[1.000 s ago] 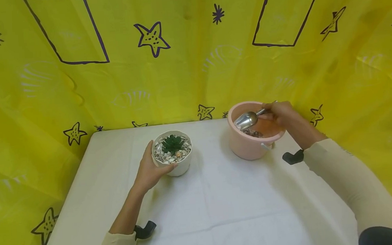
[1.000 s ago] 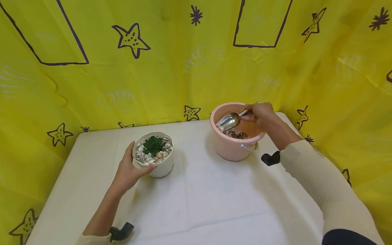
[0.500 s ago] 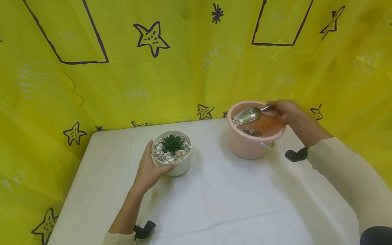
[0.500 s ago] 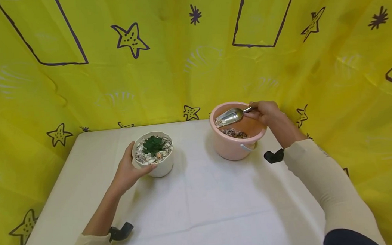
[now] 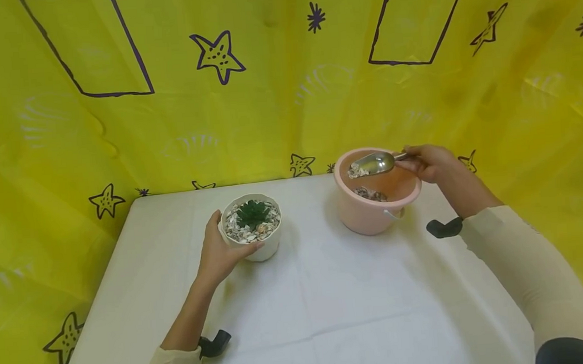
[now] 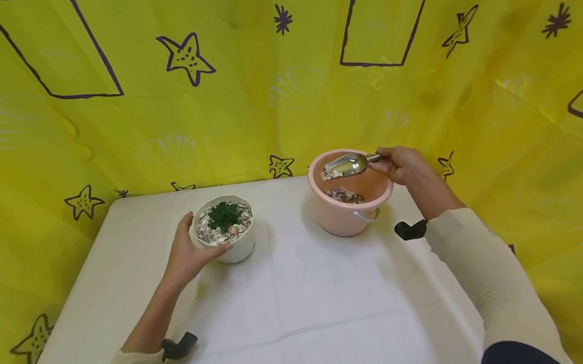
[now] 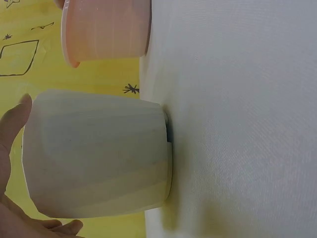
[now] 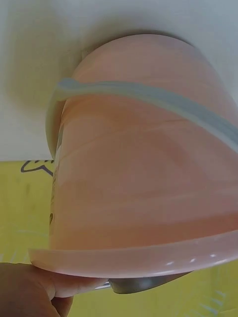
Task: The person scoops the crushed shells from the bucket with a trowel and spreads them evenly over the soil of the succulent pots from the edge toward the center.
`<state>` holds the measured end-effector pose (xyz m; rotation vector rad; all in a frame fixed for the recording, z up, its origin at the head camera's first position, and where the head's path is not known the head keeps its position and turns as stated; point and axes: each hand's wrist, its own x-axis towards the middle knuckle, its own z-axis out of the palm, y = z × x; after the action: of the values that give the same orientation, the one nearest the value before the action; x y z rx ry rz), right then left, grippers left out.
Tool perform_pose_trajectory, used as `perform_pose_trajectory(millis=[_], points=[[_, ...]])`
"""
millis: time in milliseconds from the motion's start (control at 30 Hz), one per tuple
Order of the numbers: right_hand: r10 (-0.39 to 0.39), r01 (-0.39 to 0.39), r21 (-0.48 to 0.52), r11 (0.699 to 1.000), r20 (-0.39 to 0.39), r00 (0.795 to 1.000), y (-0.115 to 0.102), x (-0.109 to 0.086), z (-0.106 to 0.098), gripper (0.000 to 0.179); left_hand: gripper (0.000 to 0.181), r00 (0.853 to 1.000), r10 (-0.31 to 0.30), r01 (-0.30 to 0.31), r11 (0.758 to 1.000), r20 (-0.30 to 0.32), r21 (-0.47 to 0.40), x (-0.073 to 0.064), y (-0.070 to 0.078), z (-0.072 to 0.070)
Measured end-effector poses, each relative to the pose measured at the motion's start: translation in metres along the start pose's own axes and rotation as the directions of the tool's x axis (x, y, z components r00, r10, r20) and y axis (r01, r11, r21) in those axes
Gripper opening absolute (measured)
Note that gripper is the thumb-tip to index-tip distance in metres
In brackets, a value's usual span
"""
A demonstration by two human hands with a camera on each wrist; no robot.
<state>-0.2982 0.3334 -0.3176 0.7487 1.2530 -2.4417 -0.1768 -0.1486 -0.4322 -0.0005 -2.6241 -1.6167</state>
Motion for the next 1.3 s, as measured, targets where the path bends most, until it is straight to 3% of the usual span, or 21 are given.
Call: perform_pose_trajectory(millis=[233,600,800,1000,1300], points=[[0.015,-0.015,0.021,1.0,0.004,1.0,-0.002,-0.003,0.001,0.021,0.121,1.0,0.01,-0.01,1.0,-0.029,-0.015,0.002,0.0,0.005],[0.048,-0.053,0.103,0.993,0.047,0.998,0.001,0.0,0.027,0.006,0.116,0.999,0.031,-0.031,0.999,-0.019,-0.017,0.003,-0.002,0.003],[0.034,-0.041,0.068,0.997,0.098,0.995,0.008,0.001,0.049,0.005,0.115,0.999,0.047,-0.047,0.999,0.013,-0.005,0.004,-0.004,-0.002],[0.059,-0.062,0.013,0.998,0.151,0.987,0.021,0.005,0.079,0.008,0.121,0.998,0.02,-0.022,0.999,0.058,0.033,0.006,-0.007,-0.008],[0.056,-0.036,-0.094,0.995,0.215,0.975,0.049,0.021,0.115,0.016,0.116,0.995,0.039,-0.038,0.999,0.089,-0.012,0.007,-0.01,-0.011]])
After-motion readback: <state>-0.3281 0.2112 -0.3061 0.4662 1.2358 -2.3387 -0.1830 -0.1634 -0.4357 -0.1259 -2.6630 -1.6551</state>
